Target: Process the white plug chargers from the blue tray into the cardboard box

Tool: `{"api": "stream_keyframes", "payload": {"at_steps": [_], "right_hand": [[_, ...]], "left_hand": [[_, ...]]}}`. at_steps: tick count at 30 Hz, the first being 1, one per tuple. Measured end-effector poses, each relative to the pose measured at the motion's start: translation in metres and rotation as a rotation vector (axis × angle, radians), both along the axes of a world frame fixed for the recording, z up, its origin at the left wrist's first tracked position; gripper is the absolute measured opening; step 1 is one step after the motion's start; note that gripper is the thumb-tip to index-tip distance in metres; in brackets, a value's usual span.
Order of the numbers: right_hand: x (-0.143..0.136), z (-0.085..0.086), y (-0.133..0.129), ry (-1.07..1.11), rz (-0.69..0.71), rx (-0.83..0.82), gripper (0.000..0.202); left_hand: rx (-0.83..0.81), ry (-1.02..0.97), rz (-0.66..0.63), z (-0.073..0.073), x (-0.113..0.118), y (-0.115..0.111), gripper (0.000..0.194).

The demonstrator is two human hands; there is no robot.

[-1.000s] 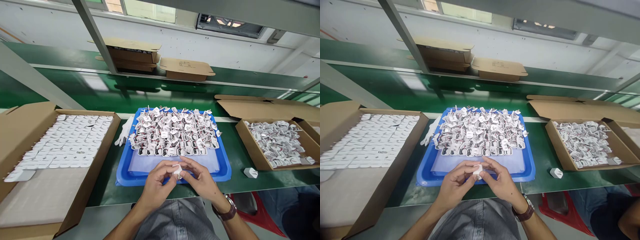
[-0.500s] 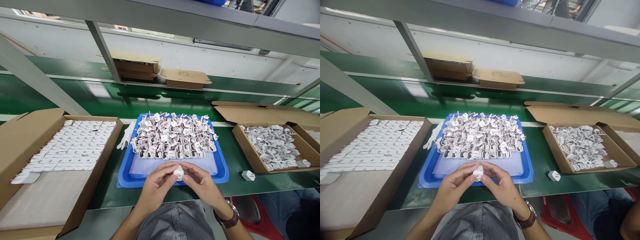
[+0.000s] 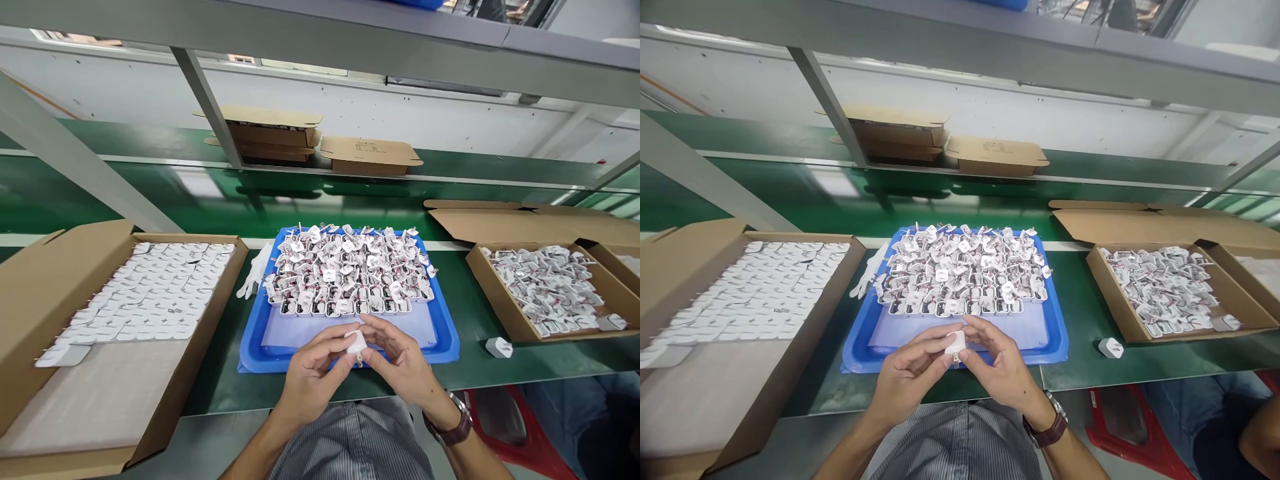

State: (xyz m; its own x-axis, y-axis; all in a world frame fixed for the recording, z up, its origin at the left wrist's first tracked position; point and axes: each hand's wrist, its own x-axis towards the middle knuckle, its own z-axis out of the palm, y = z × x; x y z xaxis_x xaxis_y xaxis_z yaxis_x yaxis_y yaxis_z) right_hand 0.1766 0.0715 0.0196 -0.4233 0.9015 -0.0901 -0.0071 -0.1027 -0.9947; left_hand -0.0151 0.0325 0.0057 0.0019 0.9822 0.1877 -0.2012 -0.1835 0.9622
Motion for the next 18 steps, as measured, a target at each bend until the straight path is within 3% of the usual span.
{"api": "stream_keyframes", "payload": {"at_steps": [5, 11, 18], "right_hand": [[-0.001, -0.009, 0.006, 0.013, 0.022, 0.004, 0.053], [-0.002, -0.015, 0.011, 0.121, 0.059, -0.015, 0.047], [-0.005, -0.016, 0.009, 0.013, -0.037, 0.012, 0.043]], "left_hand": [[0.006, 0.006, 0.073, -0.018, 0.005, 0.002, 0.02], [-0.031, 0.069, 0.037, -0.012, 0.004, 0.007, 0.02], [-0.018, 0.001, 0.029, -0.016, 0.004, 0.008, 0.025]]}}
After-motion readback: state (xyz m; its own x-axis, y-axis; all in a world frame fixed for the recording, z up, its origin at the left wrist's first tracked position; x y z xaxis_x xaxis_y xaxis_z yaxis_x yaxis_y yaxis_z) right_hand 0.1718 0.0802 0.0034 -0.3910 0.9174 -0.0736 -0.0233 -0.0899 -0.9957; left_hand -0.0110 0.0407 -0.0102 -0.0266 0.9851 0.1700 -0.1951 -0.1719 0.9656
